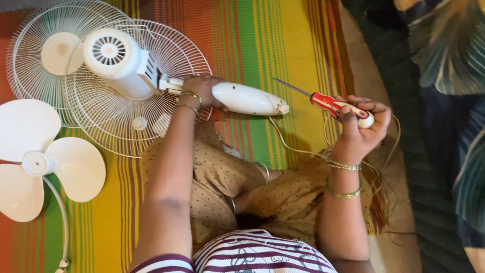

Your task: The person sits on a mat and uses a screwdriver to unscrew and remove the back cover of a white table fan. They then reattach the cover and tighten the screws to secure it.

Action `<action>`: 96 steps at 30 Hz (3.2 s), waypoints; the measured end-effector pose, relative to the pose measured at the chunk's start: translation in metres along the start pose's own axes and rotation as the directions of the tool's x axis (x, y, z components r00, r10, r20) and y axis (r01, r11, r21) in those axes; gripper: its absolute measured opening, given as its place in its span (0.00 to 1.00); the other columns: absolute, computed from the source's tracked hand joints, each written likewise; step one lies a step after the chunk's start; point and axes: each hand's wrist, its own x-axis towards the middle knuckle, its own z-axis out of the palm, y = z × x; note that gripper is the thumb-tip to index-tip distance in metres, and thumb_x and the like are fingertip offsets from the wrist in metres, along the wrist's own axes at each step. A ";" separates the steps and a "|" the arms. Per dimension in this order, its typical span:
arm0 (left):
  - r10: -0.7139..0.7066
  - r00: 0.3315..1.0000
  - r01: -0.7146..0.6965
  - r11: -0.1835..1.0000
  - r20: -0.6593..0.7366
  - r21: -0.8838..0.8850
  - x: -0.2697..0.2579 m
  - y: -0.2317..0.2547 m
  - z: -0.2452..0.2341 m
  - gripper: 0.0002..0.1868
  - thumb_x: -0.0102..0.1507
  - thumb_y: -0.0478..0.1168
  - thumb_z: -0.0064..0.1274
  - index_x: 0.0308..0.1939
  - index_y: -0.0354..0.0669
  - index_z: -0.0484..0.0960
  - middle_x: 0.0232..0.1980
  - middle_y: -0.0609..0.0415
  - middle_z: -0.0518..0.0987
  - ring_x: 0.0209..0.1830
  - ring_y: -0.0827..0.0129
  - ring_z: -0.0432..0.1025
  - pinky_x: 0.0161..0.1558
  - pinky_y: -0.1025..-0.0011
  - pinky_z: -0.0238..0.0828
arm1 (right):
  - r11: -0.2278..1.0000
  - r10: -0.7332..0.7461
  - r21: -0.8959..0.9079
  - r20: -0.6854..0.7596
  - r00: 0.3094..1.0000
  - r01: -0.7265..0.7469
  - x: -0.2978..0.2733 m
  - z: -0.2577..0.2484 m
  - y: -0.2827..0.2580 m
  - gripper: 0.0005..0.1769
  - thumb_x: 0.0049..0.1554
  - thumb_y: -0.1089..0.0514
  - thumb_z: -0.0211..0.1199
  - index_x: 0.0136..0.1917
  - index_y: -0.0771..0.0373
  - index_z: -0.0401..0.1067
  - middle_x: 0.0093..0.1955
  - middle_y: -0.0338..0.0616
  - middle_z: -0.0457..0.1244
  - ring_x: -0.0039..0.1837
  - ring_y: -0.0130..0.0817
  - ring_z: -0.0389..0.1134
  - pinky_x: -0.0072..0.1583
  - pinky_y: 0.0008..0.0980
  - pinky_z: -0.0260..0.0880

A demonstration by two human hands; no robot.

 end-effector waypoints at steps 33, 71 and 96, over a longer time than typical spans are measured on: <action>0.123 0.975 -0.164 0.961 -0.185 -0.224 -0.066 0.108 0.144 0.49 0.61 0.63 0.59 0.76 0.38 0.61 0.72 0.31 0.68 0.73 0.41 0.63 0.73 0.48 0.58 | 0.989 0.129 -0.111 0.293 0.947 -0.100 -0.046 -0.001 0.064 0.09 0.50 0.71 0.52 0.46 0.66 0.65 0.41 0.49 0.66 0.42 0.38 0.73 0.46 0.37 0.78; 0.545 0.608 -0.794 0.442 -0.577 -0.418 -0.239 0.234 0.033 0.12 0.71 0.42 0.42 0.52 0.56 0.82 0.36 0.58 0.84 0.20 0.73 0.74 0.21 0.70 0.68 | 0.756 -0.060 0.645 0.235 0.970 -0.109 -0.052 -0.176 -0.032 0.12 0.73 0.50 0.55 0.56 0.61 0.69 0.54 0.44 0.70 0.52 0.33 0.74 0.53 0.35 0.78; -0.269 0.692 -0.387 -0.922 -0.670 -0.029 -0.261 0.149 -0.008 0.24 0.70 0.49 0.43 0.21 0.51 0.55 0.22 0.61 0.53 0.21 0.73 0.49 0.24 0.73 0.49 | 0.399 0.725 0.599 0.257 0.639 -0.694 -0.165 0.022 -0.043 0.23 0.67 0.42 0.54 0.52 0.65 0.72 0.50 0.48 0.71 0.50 0.35 0.73 0.51 0.27 0.74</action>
